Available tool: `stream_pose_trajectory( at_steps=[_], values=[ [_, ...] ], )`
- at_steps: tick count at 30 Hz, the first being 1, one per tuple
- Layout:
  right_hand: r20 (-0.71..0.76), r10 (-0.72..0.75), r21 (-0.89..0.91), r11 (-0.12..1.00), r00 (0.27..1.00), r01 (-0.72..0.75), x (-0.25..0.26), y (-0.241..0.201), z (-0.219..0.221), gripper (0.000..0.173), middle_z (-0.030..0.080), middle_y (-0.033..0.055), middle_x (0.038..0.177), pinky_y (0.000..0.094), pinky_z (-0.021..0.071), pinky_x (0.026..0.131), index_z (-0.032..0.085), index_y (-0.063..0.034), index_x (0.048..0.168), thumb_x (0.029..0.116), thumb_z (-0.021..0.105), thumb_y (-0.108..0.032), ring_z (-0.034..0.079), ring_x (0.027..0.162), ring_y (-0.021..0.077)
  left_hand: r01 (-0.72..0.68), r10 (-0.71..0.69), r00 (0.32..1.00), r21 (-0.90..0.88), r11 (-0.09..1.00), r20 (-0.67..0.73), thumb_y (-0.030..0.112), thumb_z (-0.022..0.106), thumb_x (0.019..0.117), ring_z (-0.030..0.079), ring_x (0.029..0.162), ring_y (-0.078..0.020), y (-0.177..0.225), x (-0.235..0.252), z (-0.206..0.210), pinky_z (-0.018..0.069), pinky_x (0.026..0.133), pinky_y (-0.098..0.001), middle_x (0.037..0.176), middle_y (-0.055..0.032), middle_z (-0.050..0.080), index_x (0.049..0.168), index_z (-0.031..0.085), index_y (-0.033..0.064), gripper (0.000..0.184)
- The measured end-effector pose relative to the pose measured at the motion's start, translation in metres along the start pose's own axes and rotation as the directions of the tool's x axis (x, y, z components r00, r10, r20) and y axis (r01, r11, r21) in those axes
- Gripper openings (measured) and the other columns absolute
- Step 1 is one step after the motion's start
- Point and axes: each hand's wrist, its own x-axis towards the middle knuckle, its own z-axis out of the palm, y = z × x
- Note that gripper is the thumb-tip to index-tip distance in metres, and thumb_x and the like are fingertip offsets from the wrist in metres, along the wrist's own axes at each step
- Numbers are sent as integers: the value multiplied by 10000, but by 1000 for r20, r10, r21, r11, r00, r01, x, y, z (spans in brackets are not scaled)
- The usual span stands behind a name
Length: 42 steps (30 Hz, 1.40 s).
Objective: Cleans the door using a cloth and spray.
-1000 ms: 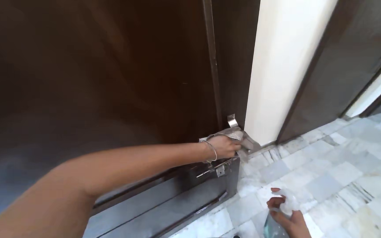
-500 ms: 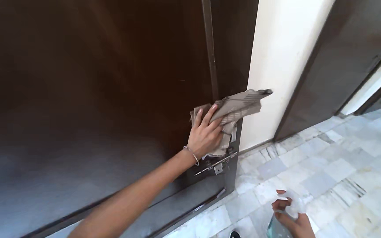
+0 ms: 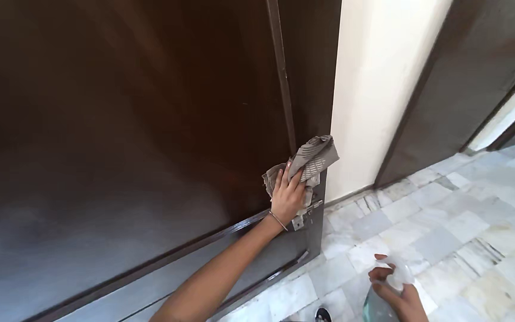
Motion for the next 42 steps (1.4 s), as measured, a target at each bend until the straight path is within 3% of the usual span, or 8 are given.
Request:
stream_pose_trajectory(
  at_steps=[4,9,14,19,22,35,40,42],
  values=[
    [28,0,-31,1000,1000,1,4,-4,6,567,699,-33,904,224,556,802,496,95,1287,739,628,31,668,834,19,-165,178,944,-72,984,277,-71,737,785,563,1324,-421,-19,-15,-21,446,1091,-577,1343,-150,667,1011,770,8,242],
    [50,-15,-9,1000,999,16,4,-8,14,553,690,-25,889,227,559,805,497,113,1272,738,624,43,669,823,24,-175,184,720,-82,981,670,-113,588,904,474,1427,-326,-37,-52,-52,442,1119,-476,1371,-85,659,1119,741,16,293],
    [82,20,-27,999,996,-18,0,-1,17,555,687,-18,889,230,555,781,488,113,1275,745,630,25,663,806,25,-177,145,907,45,983,396,-91,735,748,705,1082,-362,-52,-65,-86,592,803,-493,1137,-92,754,977,783,83,291],
    [101,11,-22,1000,995,-9,3,-2,25,546,685,-29,893,217,551,777,486,117,1271,749,623,35,656,803,8,-71,21,954,155,985,299,-64,760,719,700,1029,-394,-35,-30,-118,573,753,-526,1236,-94,721,984,792,119,324],
    [98,-15,-26,1000,995,17,4,-3,25,561,685,-21,901,223,556,794,483,127,1285,751,632,36,663,822,17,-91,1,914,203,975,406,-88,779,735,672,1078,-406,-32,-8,-142,561,766,-535,1332,-89,673,1036,787,121,367],
    [93,7,-53,999,996,-2,10,-4,25,560,679,-13,899,218,549,774,482,136,1283,754,630,26,652,803,14,-308,119,687,140,941,717,-96,724,779,686,1046,-329,-14,24,-174,562,765,-451,1304,-65,689,1039,773,100,330],
    [111,11,-56,998,994,-5,13,-1,24,553,680,-15,899,222,547,775,483,128,1282,760,628,18,651,804,15,-289,106,727,163,943,678,-97,746,745,697,993,-312,-14,21,-173,563,727,-434,1256,-56,710,1021,779,115,349],
    [115,16,-43,999,993,-11,14,0,24,542,676,-21,893,222,550,776,490,122,1270,756,629,22,652,804,14,-265,66,696,169,949,715,-81,732,775,691,1010,-329,-10,26,-172,565,751,-441,1268,-84,699,1062,773,99,341]
  ],
)
